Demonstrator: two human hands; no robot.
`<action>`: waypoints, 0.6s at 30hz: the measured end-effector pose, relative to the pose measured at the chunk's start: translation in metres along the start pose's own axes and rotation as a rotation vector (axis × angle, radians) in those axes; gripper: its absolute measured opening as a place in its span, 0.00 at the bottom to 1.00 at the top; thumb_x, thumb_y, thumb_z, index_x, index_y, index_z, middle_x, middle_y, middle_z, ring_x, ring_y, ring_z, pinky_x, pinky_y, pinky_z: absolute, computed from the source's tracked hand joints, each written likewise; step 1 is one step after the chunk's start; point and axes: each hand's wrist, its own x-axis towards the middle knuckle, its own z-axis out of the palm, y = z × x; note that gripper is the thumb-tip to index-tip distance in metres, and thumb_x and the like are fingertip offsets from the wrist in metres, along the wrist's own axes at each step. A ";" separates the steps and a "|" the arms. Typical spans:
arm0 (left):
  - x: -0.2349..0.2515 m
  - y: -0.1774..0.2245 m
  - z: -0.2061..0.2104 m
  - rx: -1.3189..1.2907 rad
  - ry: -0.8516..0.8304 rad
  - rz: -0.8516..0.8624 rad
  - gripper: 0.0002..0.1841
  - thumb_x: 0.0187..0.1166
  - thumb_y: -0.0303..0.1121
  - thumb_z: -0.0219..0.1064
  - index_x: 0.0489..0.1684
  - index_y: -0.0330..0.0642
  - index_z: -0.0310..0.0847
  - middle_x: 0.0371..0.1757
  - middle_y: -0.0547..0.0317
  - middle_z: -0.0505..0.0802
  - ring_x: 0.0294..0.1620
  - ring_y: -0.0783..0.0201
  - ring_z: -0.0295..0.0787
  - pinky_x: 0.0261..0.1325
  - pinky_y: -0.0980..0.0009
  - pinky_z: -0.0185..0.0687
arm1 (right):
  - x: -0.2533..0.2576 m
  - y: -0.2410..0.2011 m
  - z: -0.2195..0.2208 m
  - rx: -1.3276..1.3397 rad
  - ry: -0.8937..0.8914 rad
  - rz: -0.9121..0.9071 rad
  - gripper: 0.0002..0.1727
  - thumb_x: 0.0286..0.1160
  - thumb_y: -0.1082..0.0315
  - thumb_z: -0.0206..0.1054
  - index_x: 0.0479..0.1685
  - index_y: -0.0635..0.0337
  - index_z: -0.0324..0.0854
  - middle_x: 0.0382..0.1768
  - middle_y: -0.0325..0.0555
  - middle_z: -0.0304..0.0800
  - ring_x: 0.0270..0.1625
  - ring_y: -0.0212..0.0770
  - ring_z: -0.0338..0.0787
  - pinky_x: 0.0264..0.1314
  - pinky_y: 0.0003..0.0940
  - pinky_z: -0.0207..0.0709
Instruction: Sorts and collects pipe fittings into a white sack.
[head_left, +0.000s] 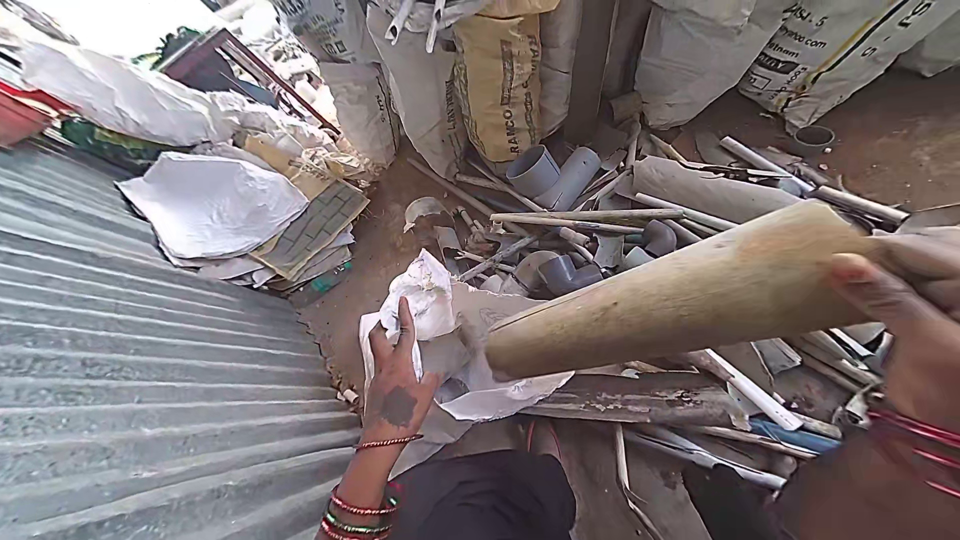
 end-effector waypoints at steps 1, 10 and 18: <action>0.000 -0.001 0.002 -0.052 0.030 0.014 0.60 0.49 0.13 0.72 0.96 0.41 0.44 0.88 0.16 0.49 0.78 0.17 0.64 0.68 0.32 0.73 | -0.009 0.012 0.034 -0.018 -0.095 -0.062 0.11 0.82 0.59 0.63 0.37 0.54 0.86 0.29 0.23 0.86 0.33 0.14 0.85 0.38 0.17 0.81; 0.001 0.013 0.008 -0.139 0.024 0.045 0.60 0.42 0.16 0.69 0.95 0.36 0.48 0.86 0.11 0.49 0.78 0.15 0.59 0.69 0.30 0.66 | -0.119 0.124 0.243 -0.285 -1.157 0.309 0.25 0.95 0.59 0.49 0.70 0.71 0.81 0.80 0.64 0.77 0.85 0.64 0.72 0.85 0.63 0.62; 0.020 0.012 0.018 -0.124 -0.046 0.039 0.61 0.40 0.15 0.69 0.95 0.41 0.49 0.88 0.16 0.50 0.71 0.21 0.70 0.58 0.36 0.77 | -0.014 0.289 0.228 -0.513 -0.698 0.898 0.46 0.78 0.45 0.72 0.85 0.71 0.63 0.83 0.69 0.69 0.89 0.65 0.63 0.89 0.62 0.53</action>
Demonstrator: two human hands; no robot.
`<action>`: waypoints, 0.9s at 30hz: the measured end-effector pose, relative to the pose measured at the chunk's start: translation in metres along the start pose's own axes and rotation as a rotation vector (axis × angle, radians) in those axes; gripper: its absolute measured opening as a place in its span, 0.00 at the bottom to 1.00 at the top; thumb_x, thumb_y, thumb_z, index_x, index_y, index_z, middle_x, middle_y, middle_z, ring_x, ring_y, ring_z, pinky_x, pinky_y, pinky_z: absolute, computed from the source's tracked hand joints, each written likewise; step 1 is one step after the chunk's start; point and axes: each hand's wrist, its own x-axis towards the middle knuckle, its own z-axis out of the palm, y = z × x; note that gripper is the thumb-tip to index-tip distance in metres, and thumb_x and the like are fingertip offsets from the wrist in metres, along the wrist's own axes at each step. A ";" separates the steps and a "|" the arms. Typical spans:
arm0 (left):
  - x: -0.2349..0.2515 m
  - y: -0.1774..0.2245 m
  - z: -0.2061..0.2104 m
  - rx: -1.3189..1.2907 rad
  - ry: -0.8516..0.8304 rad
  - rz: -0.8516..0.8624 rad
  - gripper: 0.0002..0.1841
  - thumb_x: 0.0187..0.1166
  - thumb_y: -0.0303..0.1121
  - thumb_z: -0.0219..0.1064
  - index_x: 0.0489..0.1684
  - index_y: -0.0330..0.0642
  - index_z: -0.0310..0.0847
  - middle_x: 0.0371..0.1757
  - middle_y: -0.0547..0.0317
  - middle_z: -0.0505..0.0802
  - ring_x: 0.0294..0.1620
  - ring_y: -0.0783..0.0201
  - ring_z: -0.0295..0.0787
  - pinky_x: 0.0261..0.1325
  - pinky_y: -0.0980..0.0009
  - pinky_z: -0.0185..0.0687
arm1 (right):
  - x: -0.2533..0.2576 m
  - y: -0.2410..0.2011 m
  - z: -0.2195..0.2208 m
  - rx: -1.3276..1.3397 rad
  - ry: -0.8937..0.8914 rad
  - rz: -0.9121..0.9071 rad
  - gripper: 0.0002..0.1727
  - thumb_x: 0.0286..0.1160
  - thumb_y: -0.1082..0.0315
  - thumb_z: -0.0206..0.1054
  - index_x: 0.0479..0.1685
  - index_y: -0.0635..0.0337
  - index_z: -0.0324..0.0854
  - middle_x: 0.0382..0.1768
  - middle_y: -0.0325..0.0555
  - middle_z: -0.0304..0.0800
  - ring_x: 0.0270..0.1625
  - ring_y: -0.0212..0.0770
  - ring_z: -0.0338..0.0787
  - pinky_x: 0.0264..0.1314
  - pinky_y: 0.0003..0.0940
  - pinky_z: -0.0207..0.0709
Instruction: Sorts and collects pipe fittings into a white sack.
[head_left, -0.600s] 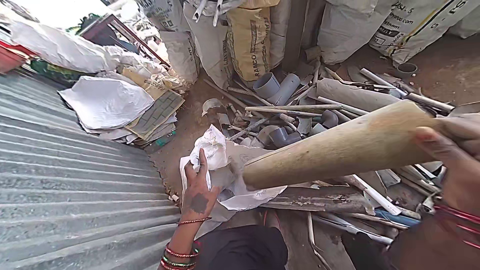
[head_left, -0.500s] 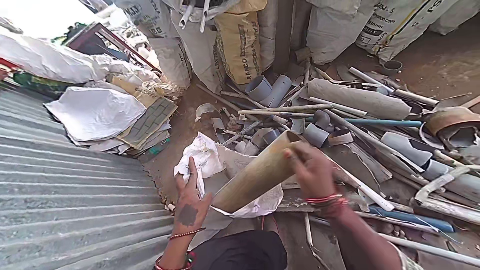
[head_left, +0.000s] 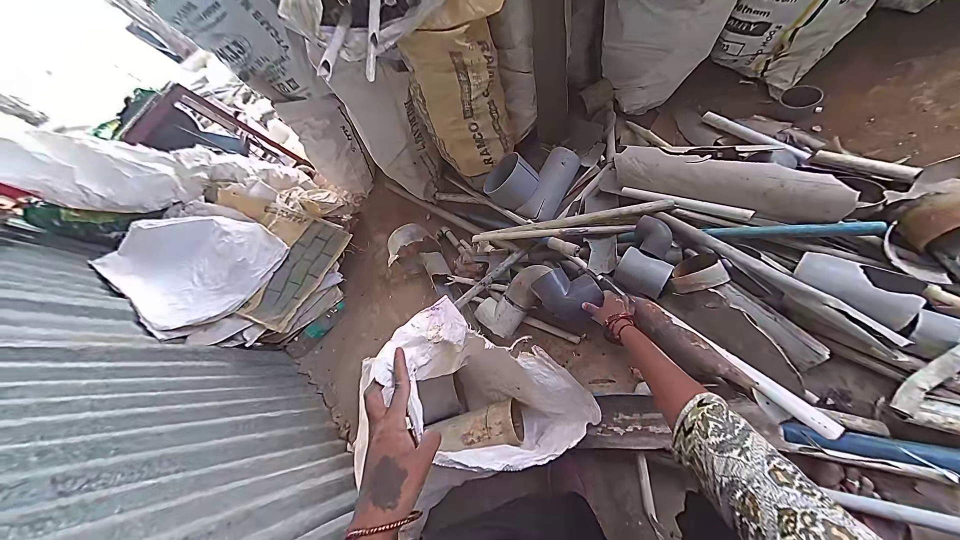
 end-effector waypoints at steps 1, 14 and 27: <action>0.002 0.000 0.003 -0.012 -0.012 0.006 0.62 0.40 0.15 0.70 0.95 0.40 0.49 0.88 0.16 0.50 0.71 0.21 0.70 0.58 0.36 0.77 | 0.000 0.002 0.001 0.014 -0.060 -0.023 0.41 0.79 0.47 0.72 0.82 0.69 0.68 0.81 0.68 0.72 0.89 0.64 0.65 0.89 0.63 0.53; 0.002 -0.011 0.013 -0.158 -0.122 0.025 0.63 0.44 0.20 0.76 0.97 0.44 0.46 0.89 0.19 0.47 0.67 0.29 0.79 0.40 0.46 0.87 | -0.234 -0.042 -0.156 0.098 0.165 -1.163 0.20 0.85 0.52 0.58 0.28 0.54 0.85 0.25 0.28 0.83 0.31 0.15 0.80 0.35 0.15 0.74; -0.006 -0.054 -0.029 -0.045 -0.136 0.044 0.51 0.48 0.19 0.61 0.91 0.34 0.57 0.87 0.18 0.58 0.86 0.28 0.57 0.83 0.44 0.60 | -0.104 -0.042 0.104 0.078 -0.370 -0.715 0.19 0.90 0.72 0.52 0.67 0.74 0.83 0.68 0.67 0.86 0.80 0.62 0.77 0.89 0.52 0.59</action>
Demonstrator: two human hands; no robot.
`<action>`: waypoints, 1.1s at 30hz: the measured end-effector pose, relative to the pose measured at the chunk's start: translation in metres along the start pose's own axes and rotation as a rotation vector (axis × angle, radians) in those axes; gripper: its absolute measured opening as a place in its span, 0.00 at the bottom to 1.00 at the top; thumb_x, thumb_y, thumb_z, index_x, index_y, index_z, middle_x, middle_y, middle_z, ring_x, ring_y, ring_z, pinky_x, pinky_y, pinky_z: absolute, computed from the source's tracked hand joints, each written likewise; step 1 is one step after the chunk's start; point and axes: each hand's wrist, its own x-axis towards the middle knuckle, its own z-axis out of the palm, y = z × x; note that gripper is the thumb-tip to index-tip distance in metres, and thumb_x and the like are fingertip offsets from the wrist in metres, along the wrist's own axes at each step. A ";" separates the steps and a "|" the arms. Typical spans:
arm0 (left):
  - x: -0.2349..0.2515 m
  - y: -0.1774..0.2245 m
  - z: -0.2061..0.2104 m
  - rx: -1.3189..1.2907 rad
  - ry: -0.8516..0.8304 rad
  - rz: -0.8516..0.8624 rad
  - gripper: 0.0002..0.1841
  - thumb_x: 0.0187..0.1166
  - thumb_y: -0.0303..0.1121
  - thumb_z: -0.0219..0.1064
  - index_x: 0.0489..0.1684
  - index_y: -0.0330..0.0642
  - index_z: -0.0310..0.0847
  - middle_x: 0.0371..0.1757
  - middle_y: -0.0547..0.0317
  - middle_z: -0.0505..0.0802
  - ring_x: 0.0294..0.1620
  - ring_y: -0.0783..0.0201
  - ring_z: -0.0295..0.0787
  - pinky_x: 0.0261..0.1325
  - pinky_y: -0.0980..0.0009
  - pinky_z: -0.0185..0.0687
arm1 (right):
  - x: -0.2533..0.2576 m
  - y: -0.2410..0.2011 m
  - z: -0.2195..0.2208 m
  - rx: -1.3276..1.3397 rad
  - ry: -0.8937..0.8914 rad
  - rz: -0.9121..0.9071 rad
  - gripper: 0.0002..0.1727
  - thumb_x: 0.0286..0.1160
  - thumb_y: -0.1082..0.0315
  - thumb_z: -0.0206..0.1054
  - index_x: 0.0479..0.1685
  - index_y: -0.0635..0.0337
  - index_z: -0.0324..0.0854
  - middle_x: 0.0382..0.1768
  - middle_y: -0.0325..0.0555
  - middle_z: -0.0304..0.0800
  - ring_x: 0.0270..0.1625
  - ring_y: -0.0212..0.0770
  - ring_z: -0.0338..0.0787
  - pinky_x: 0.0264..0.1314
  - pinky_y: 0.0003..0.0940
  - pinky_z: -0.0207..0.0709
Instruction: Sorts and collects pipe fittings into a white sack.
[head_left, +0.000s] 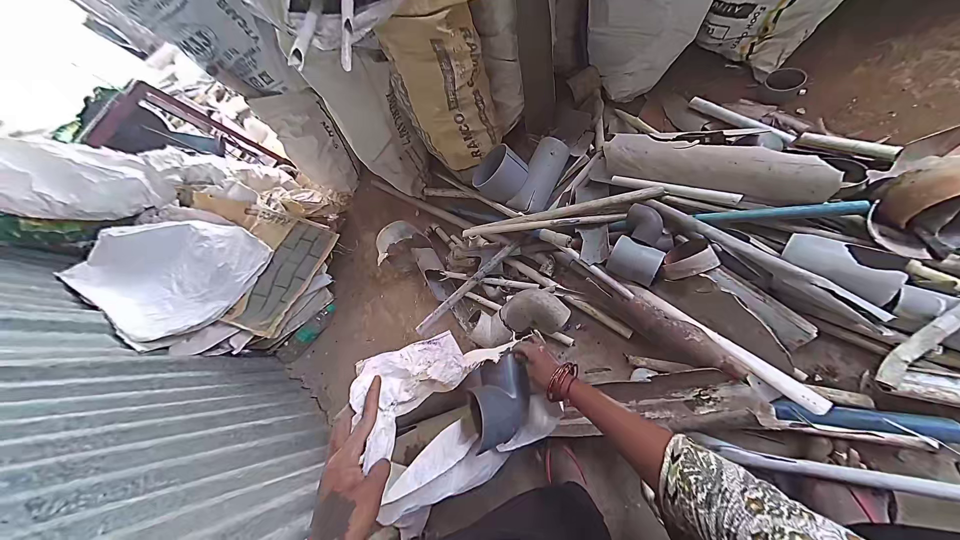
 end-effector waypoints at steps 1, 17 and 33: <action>-0.003 0.003 0.000 -0.043 -0.056 0.003 0.51 0.48 0.19 0.61 0.91 0.34 0.57 0.87 0.19 0.58 0.87 0.33 0.59 0.83 0.50 0.63 | 0.003 0.005 -0.006 0.021 0.038 0.096 0.20 0.91 0.70 0.51 0.68 0.72 0.83 0.69 0.67 0.85 0.80 0.62 0.77 0.88 0.52 0.59; 0.008 -0.002 0.012 -0.374 -0.098 0.013 0.57 0.41 0.20 0.65 0.92 0.34 0.54 0.93 0.35 0.54 0.90 0.64 0.62 0.79 0.79 0.68 | 0.025 -0.007 -0.006 -0.331 -0.300 0.071 0.35 0.81 0.56 0.71 0.81 0.71 0.70 0.79 0.72 0.73 0.85 0.68 0.69 0.88 0.63 0.58; 0.003 -0.004 0.013 -0.460 -0.218 0.165 0.57 0.41 0.22 0.66 0.91 0.24 0.48 0.92 0.33 0.56 0.88 0.72 0.63 0.80 0.82 0.65 | -0.023 -0.117 0.008 -0.231 0.191 -0.122 0.15 0.82 0.78 0.57 0.58 0.74 0.86 0.62 0.67 0.89 0.69 0.64 0.87 0.65 0.54 0.82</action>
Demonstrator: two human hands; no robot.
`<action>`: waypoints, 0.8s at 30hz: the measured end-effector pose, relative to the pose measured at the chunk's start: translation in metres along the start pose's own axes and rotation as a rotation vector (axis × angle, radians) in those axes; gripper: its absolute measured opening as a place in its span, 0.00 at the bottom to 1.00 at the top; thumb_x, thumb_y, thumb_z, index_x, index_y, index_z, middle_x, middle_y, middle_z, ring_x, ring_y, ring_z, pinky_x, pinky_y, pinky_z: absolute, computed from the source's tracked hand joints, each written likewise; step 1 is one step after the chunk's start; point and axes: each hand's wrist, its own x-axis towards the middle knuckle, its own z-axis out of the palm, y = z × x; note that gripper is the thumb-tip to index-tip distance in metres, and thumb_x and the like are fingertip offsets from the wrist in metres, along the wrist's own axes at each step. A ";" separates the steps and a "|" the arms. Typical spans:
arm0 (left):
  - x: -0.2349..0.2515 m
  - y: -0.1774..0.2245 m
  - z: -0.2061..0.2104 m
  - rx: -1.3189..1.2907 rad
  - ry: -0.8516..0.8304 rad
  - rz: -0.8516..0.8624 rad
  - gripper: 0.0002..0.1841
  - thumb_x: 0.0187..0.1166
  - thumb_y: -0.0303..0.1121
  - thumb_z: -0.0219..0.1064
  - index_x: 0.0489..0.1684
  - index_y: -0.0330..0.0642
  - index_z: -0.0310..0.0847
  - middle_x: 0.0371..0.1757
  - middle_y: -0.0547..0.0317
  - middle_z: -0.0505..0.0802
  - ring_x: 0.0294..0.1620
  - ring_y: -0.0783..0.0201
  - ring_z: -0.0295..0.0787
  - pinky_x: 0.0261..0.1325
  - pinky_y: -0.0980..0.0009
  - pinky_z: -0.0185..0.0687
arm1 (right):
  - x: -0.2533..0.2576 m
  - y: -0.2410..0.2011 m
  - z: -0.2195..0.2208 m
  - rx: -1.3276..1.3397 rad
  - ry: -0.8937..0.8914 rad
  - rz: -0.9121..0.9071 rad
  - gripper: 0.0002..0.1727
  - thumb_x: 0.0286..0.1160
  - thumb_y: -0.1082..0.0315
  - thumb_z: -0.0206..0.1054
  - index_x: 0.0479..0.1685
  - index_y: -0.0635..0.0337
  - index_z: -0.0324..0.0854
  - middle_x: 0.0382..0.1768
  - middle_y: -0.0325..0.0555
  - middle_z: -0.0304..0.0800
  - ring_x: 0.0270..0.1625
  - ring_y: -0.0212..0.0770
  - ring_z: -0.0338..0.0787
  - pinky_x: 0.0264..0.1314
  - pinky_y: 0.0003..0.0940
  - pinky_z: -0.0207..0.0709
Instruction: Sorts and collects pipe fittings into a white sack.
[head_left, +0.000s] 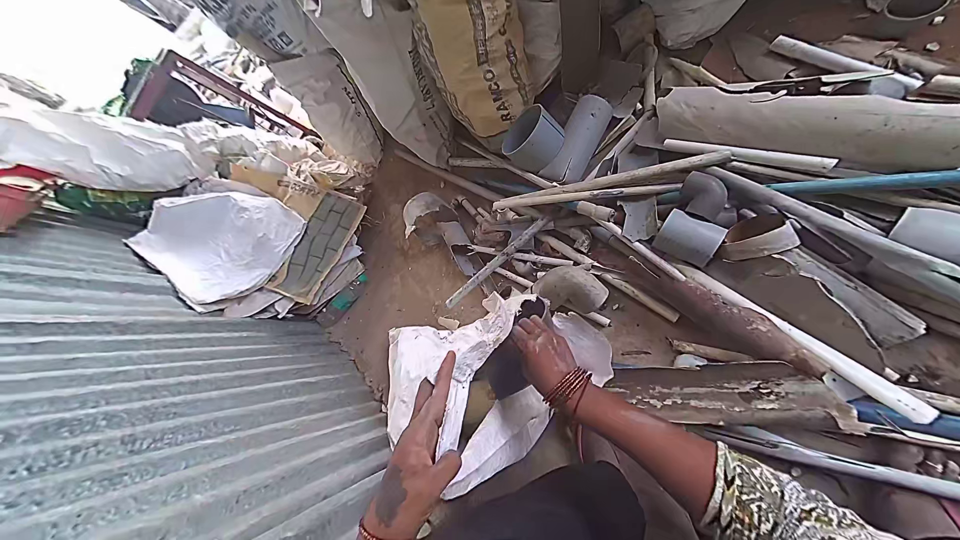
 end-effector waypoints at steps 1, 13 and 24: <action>-0.002 -0.002 0.000 -0.038 -0.040 0.017 0.57 0.44 0.23 0.68 0.90 0.22 0.47 0.93 0.33 0.56 0.90 0.72 0.60 0.82 0.81 0.63 | -0.003 -0.003 0.002 -0.003 0.078 -0.009 0.14 0.81 0.78 0.59 0.55 0.75 0.87 0.58 0.68 0.90 0.66 0.65 0.89 0.62 0.54 0.84; 0.006 -0.009 -0.005 -0.167 0.316 0.084 0.67 0.46 0.19 0.68 0.93 0.29 0.18 0.96 0.47 0.47 0.82 0.85 0.67 0.75 0.84 0.72 | -0.047 0.030 0.051 0.018 -1.070 -0.072 0.34 0.97 0.53 0.44 0.67 0.83 0.77 0.66 0.84 0.81 0.73 0.78 0.79 0.77 0.74 0.63; 0.017 0.003 0.016 0.162 0.121 -0.083 0.60 0.46 0.24 0.69 0.96 0.38 0.43 0.93 0.29 0.48 0.80 0.58 0.74 0.48 0.71 0.87 | 0.050 0.180 -0.011 0.777 0.514 1.103 0.33 0.90 0.52 0.61 0.78 0.76 0.71 0.78 0.70 0.76 0.83 0.58 0.74 0.87 0.51 0.62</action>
